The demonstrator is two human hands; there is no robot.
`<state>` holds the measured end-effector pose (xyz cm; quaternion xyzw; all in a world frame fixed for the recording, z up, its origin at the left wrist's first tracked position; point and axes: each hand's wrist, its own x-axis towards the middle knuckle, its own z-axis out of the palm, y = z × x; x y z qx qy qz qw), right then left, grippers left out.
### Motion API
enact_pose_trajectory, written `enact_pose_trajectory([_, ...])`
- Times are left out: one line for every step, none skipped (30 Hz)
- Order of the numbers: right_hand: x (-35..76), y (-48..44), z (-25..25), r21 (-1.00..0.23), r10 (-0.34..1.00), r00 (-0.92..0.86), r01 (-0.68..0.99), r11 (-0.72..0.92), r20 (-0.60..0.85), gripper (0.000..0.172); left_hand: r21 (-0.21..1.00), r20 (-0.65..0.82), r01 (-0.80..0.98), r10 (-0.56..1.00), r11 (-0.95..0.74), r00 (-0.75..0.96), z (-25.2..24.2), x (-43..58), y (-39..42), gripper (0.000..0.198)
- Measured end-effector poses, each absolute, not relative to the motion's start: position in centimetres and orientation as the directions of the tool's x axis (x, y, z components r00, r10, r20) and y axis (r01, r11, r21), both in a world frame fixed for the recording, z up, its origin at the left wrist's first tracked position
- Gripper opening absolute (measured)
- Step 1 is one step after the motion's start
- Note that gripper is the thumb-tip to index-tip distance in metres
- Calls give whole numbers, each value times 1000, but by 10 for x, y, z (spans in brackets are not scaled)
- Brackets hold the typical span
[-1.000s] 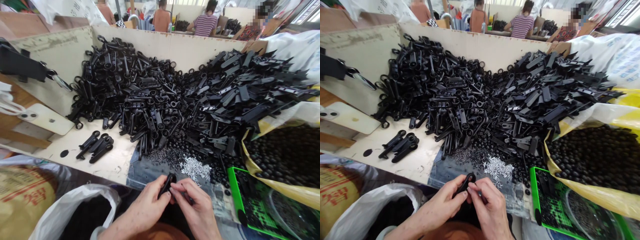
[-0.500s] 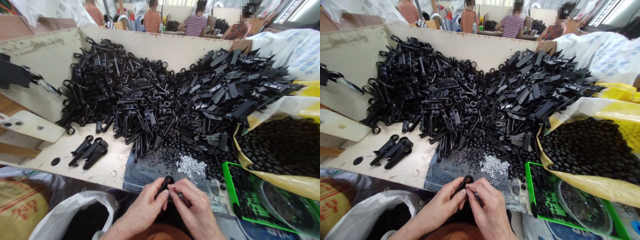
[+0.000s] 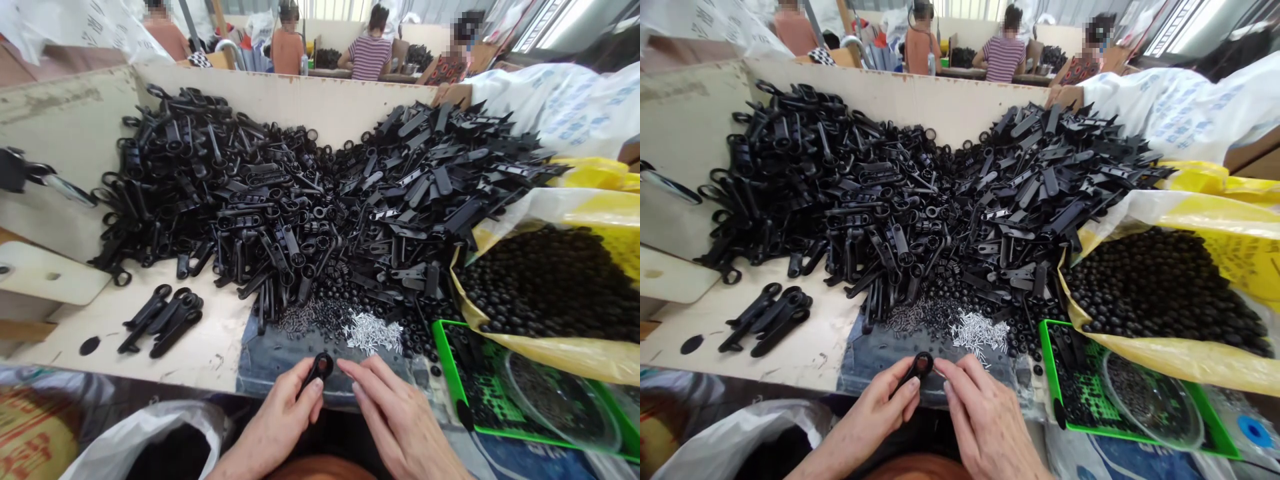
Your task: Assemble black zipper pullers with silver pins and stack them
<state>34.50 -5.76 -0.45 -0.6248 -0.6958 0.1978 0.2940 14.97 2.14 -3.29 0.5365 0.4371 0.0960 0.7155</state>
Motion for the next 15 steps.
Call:
enact_pose_trajectory([345,-59,-8,-586,983,-72,795,157,166,36,848,-528,338,603,408,598,-31,150,22,48])
enact_pose_trajectory([345,-61,-12,-528,982,-103,831,174,160,37,846,-532,341,600,410,597,-30,150,23,49])
enact_pose_trajectory([344,-63,-16,-474,981,-133,861,186,143,38,844,-535,344,598,412,597,-29,151,23,50])
enact_pose_trajectory([342,-64,-21,-427,981,-154,884,190,117,40,842,-538,347,596,412,597,-28,152,23,50])
enact_pose_trajectory([340,-64,-25,-386,983,-164,904,185,87,43,841,-539,352,596,410,595,-28,152,23,50])
enact_pose_trajectory([338,-65,-28,-351,984,-166,920,178,64,45,842,-539,358,597,404,594,-27,153,23,50])
enact_pose_trajectory([336,-64,-30,-322,985,-164,931,170,48,46,843,-538,364,600,396,592,-27,154,24,49])
enact_pose_trajectory([335,-63,-32,-301,986,-164,939,167,37,47,845,-535,370,603,386,592,-27,154,24,48])
enact_pose_trajectory([334,-62,-32,-286,986,-165,944,166,29,48,847,-531,374,606,378,592,-27,155,24,46])
enact_pose_trajectory([333,-61,-32,-277,985,-169,946,169,24,48,850,-527,376,609,370,592,-27,155,24,45])
enact_pose_trajectory([332,-60,-31,-270,985,-174,947,172,17,49,852,-523,376,613,364,592,-27,155,23,43])
enact_pose_trajectory([332,-59,-30,-261,984,-177,950,173,11,51,853,-521,378,617,360,590,-27,155,23,42])
enact_pose_trajectory([332,-59,-29,-251,984,-178,952,173,4,52,853,-522,381,618,358,588,-27,155,23,40])
enact_pose_trajectory([332,-58,-29,-239,984,-178,956,173,-2,54,851,-524,385,618,356,586,-28,155,23,38])
enact_pose_trajectory([331,-59,-28,-228,984,-177,958,171,-6,55,849,-527,390,616,356,585,-28,154,23,36])
